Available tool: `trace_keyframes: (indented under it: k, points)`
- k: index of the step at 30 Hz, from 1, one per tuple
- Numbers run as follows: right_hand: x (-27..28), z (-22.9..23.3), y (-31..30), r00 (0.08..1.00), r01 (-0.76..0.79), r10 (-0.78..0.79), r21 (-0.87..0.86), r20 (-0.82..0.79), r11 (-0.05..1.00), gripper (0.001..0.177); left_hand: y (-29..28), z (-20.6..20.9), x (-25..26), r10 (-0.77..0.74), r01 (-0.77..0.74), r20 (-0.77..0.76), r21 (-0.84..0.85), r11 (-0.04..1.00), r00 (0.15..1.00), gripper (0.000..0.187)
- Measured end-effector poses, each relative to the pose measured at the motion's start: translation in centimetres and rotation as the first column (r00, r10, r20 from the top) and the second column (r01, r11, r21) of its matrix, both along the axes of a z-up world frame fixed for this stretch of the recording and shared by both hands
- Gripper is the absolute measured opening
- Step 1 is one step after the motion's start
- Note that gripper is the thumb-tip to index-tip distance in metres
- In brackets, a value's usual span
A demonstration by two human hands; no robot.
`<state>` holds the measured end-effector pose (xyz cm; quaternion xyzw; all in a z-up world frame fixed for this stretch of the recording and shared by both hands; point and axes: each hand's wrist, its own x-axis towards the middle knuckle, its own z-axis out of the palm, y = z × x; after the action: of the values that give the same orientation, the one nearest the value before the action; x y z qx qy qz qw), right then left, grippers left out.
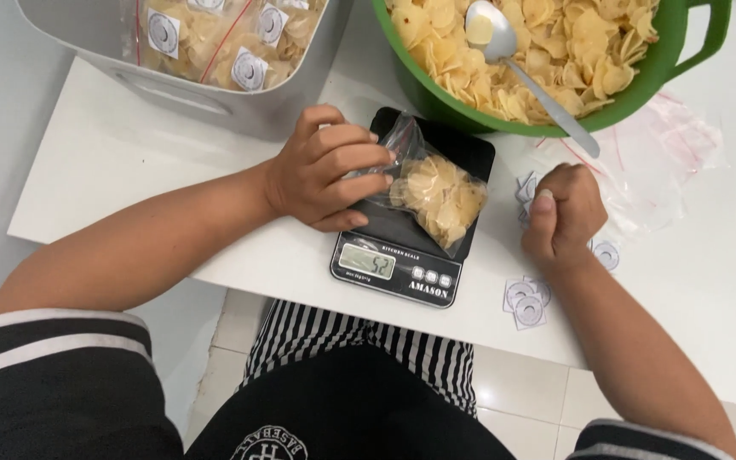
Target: Scooping chips into small plastic bags, weighing them on a digital scale, sealing the bags, and applying labels.
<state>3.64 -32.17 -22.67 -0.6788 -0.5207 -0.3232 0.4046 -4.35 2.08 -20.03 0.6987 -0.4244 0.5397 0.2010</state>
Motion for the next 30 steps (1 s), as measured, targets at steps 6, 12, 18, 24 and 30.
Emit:
trace_keyframes:
  k: [6, 12, 18, 24, 30]
  points:
    - [-1.8, 0.8, 0.3, 0.993, 0.011, -0.008, 0.027, -0.114, 1.000, 0.030, -0.3, 0.2, -1.3, -0.004, -0.001, -0.132, -0.038, 0.999, 0.991, 0.046]
    - [-2.8, 1.4, 1.0, 0.986, -0.065, 0.066, 0.007, -0.152, 0.998, 0.027, -0.5, 0.3, -1.9, -0.023, 0.023, -0.176, -0.002, 1.000, 0.984, 0.046]
    - [-3.5, 2.2, 2.0, 0.975, -0.071, 0.071, 0.007, -0.209, 0.997, 0.027, -0.3, 0.3, -2.0, -0.008, 0.007, -0.207, -0.003, 1.000, 0.978, 0.046]
    - [-4.0, 3.0, 2.8, 0.967, -0.054, 0.050, -0.013, -0.250, 0.998, 0.028, -0.2, 0.6, -2.1, 0.018, -0.018, -0.203, 0.003, 1.000, 0.979, 0.047]
    - [-4.1, 3.1, 2.7, 0.961, -0.063, 0.050, -0.038, -0.270, 0.997, 0.028, -0.2, 0.6, -2.1, 0.028, -0.027, -0.208, 0.011, 1.000, 0.978, 0.048]
